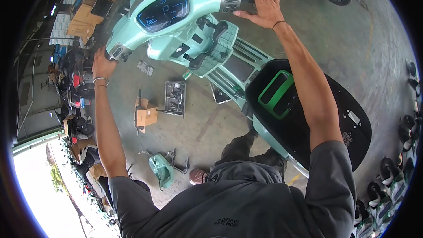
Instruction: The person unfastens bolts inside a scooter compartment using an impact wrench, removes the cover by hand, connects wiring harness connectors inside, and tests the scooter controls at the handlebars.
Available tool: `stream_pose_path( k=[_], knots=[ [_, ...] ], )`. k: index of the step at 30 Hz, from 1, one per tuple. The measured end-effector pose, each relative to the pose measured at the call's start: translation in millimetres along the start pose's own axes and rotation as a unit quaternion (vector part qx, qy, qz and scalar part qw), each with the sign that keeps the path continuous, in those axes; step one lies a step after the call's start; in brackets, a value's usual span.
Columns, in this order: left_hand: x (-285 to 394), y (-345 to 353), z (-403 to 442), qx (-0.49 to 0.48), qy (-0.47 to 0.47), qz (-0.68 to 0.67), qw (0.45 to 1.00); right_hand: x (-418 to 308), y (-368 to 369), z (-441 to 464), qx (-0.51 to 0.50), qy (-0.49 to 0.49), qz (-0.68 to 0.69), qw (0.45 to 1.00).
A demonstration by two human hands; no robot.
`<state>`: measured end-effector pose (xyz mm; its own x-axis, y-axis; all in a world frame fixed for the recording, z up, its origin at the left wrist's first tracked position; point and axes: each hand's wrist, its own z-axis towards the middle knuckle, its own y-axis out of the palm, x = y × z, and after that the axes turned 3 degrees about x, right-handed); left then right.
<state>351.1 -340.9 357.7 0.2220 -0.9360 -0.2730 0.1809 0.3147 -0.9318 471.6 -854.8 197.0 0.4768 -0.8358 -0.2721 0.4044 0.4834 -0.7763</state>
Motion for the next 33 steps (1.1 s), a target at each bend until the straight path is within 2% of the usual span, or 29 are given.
stream_pose_path(
  k=[10, 12, 21, 28, 30, 33],
  knots=[
    [5.0, -3.7, -2.2, 0.008, -0.003, 0.002, 1.0, -2.7, -5.3, 2.1, -0.042, 0.028, -0.009, 0.999],
    [4.8, -3.9, -2.9, 0.012, -0.005, 0.001, 1.0, -3.8, -6.0, 3.7, -0.077, 0.05, -0.017, 0.996],
    [3.8, -3.0, -2.2, 0.01, -0.001, 0.005, 1.0, -3.1, 0.0, 1.8, -0.037, 0.041, -0.019, 0.998],
    [3.9, -1.1, -2.3, 0.008, -0.003, 0.004, 1.0, -4.7, 0.0, -0.4, -0.046, 0.048, -0.013, 0.998],
    [4.7, -2.6, -2.1, 0.002, -0.008, 0.004, 1.0, -5.8, 0.0, -1.2, -0.009, 0.027, -0.021, 0.999],
    [5.1, -4.0, -1.9, 0.0, -0.008, 0.003, 1.0, -6.2, 0.4, -0.5, -0.029, 0.044, -0.02, 0.998]
  ],
)
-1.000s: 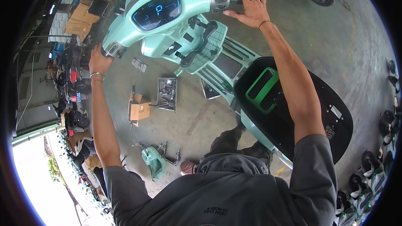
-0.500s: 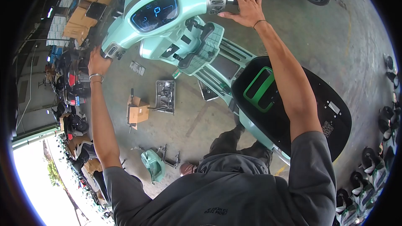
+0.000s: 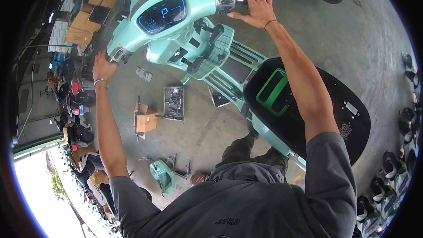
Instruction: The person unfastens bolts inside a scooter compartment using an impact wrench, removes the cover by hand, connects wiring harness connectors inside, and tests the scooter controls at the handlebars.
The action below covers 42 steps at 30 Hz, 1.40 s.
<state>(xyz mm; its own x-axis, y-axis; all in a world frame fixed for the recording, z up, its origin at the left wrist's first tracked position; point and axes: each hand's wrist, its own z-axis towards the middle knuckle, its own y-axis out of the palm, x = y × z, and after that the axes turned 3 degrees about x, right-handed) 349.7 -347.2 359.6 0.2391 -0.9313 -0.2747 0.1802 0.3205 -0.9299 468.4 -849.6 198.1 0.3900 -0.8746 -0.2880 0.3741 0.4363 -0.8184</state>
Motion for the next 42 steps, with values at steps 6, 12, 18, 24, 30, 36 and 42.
stream_pose_path(
  k=[6, 12, 18, 24, 30, 36, 42],
  knots=[
    [-0.1, 0.3, -0.3, 0.009, -0.001, 0.002, 1.0, -1.3, -1.6, 0.0, 0.0, 0.001, -0.008, 1.0],
    [-0.8, -1.1, -1.0, 0.01, 0.003, -0.007, 1.0, 1.9, -9.4, 11.3, -0.1, 0.028, -0.029, 0.994],
    [1.8, -1.4, -2.7, 0.01, 0.005, -0.012, 1.0, 0.8, -10.3, 45.6, -0.17, 0.105, 0.013, 0.98],
    [4.5, -3.0, -2.0, -0.01, 0.001, 0.001, 1.0, 2.8, -9.4, 49.0, -0.176, 0.11, 0.006, 0.978],
    [4.1, 1.0, -1.9, 0.009, 0.003, -0.002, 1.0, -1.3, -8.3, 44.0, -0.107, 0.104, 0.019, 0.989],
    [4.6, 0.7, -2.6, 0.003, 0.003, -0.001, 1.0, -3.5, -12.3, 43.5, -0.143, 0.123, 0.017, 0.982],
    [3.0, 2.1, -1.7, 0.0, 0.006, -0.003, 1.0, 0.4, -11.6, 47.5, -0.128, 0.093, 0.003, 0.987]
  ],
)
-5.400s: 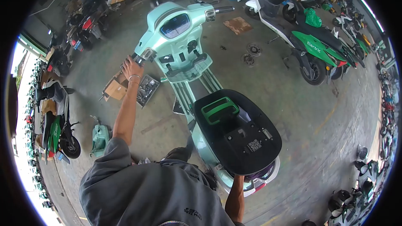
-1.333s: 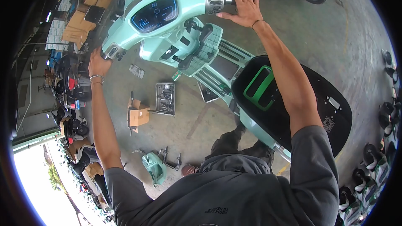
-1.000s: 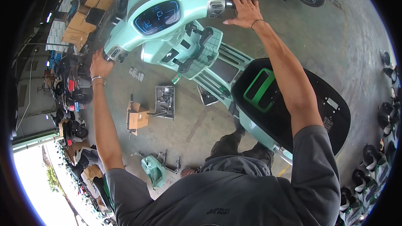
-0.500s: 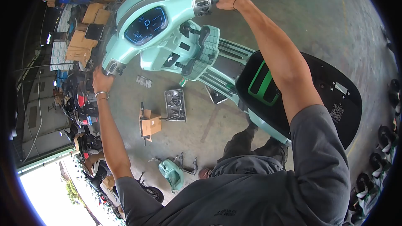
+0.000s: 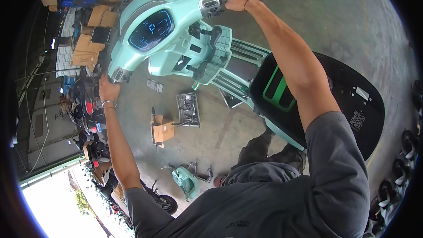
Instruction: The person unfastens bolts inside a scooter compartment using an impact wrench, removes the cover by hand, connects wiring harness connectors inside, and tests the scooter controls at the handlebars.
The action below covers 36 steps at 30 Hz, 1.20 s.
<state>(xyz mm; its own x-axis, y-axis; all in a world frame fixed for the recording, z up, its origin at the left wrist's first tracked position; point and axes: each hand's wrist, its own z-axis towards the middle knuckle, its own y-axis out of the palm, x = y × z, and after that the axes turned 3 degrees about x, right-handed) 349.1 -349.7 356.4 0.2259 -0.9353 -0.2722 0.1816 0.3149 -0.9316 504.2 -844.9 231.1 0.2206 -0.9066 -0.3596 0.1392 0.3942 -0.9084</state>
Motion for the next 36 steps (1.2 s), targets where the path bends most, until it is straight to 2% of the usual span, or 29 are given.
stream_pose_path(
  k=[36],
  knots=[
    [4.6, -1.0, -3.6, -0.005, -0.015, 0.01, 1.0, 0.0, 4.8, -5.6, 0.044, 0.002, 0.012, 0.999]
  ],
)
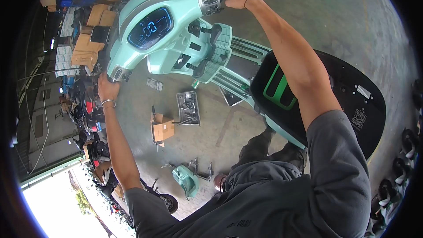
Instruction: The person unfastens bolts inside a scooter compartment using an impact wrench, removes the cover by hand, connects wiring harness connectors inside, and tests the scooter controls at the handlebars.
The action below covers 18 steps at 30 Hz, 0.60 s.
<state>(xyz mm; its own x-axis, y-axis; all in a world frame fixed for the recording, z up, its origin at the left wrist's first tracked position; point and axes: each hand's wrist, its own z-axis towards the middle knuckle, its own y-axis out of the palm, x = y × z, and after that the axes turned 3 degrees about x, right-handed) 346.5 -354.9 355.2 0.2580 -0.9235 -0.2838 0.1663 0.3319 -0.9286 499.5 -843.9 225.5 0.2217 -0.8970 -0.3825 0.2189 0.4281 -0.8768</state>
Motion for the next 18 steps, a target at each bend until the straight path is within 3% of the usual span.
stream_pose_path(
  k=[7, 9, 18],
  knots=[
    [-5.3, 2.6, 4.3, -0.026, -0.007, 0.001, 1.0, 1.3, -0.9, -1.3, -0.018, -0.001, -0.003, 1.0],
    [-3.0, 0.5, 3.0, -0.02, -0.006, -0.007, 1.0, 1.8, -2.3, -5.7, 0.038, -0.012, 0.04, 0.998],
    [-8.0, 6.0, 6.2, 0.005, 0.014, 0.023, 1.0, 2.8, 5.9, -9.8, 0.077, -0.016, 0.048, 0.996]
  ],
)
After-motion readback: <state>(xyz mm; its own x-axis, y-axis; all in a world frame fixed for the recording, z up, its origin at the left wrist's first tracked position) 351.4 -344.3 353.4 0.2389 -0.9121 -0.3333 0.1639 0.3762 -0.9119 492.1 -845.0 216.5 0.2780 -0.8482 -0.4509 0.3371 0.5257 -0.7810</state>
